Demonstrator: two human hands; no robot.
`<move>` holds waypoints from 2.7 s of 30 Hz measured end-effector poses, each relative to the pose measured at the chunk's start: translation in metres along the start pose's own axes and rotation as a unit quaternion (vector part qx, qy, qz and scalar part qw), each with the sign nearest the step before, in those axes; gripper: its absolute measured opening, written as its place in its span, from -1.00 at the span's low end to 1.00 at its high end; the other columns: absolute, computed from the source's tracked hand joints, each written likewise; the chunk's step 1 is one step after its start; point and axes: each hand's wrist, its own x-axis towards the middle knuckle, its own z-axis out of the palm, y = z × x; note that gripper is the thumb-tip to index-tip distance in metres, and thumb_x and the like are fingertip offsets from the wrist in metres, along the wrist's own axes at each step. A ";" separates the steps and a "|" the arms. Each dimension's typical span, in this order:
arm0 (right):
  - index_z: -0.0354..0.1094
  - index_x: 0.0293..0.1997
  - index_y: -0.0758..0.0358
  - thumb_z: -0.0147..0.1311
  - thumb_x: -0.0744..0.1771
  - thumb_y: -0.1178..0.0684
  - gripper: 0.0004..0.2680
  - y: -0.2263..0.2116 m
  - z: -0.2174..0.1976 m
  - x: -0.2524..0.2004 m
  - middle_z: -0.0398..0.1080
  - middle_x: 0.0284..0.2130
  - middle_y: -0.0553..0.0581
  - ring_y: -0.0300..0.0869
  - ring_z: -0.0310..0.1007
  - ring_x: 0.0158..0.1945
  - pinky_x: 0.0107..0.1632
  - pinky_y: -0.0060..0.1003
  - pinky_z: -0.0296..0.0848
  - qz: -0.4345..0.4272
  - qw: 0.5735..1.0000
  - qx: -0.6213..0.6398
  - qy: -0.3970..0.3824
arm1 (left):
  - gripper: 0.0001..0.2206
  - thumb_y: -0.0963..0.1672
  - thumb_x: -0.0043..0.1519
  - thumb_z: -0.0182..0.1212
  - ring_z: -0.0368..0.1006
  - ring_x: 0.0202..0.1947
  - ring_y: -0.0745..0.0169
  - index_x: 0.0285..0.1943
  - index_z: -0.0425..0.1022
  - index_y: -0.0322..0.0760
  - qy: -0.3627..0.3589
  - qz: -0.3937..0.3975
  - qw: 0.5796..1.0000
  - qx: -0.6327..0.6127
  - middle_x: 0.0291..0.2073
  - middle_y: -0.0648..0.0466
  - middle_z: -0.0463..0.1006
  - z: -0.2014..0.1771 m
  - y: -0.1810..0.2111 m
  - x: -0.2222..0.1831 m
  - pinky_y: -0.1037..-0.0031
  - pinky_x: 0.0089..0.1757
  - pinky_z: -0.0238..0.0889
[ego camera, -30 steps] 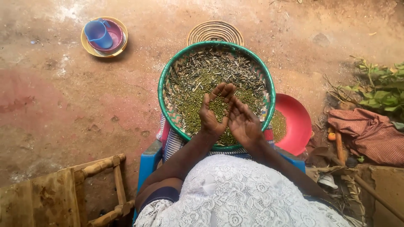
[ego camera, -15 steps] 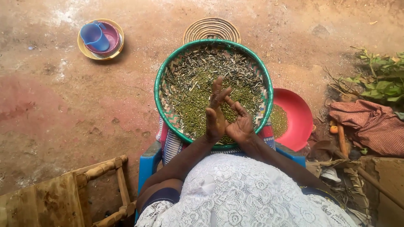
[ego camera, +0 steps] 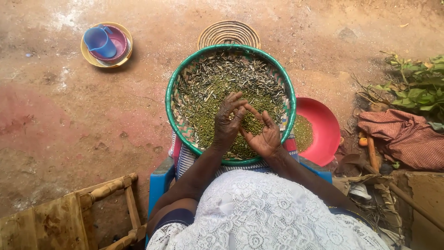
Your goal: Manually sorting mung beans from dried husks and debris in a basket
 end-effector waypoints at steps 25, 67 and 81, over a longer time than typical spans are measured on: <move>0.14 0.51 0.40 -0.09 0.47 -0.11 -0.55 -0.007 -0.010 -0.002 0.51 0.11 0.42 0.09 0.54 0.11 0.27 0.08 0.44 0.017 0.999 -0.050 0.004 | -0.93 -0.06 0.27 0.38 0.15 0.49 -0.04 -0.17 0.56 0.07 -0.112 0.192 0.854 0.471 0.34 0.24 0.40 0.009 -0.008 -0.014 -0.29 0.26 -0.09; 0.50 0.15 0.36 0.01 0.46 -0.14 -0.67 -0.029 0.009 -0.025 0.57 -0.06 0.50 0.16 0.63 -0.03 0.20 0.10 0.59 0.047 0.997 -0.042 0.054 | -0.94 -0.16 0.16 0.39 0.38 0.27 -0.11 -0.26 0.59 -0.12 -0.131 0.345 0.746 0.554 -0.02 0.02 0.54 0.034 0.036 -0.010 -0.42 0.18 0.11; 0.47 0.19 0.35 -0.08 0.47 -0.19 -0.63 -0.040 -0.023 -0.015 0.55 0.01 0.48 0.21 0.60 0.07 0.23 0.20 0.55 0.046 0.995 -0.081 0.039 | -0.87 -0.15 0.20 0.36 0.38 0.31 -0.06 -0.11 0.56 -0.15 -0.133 0.296 0.802 0.501 0.01 0.05 0.49 0.028 0.002 -0.011 -0.35 0.26 -0.02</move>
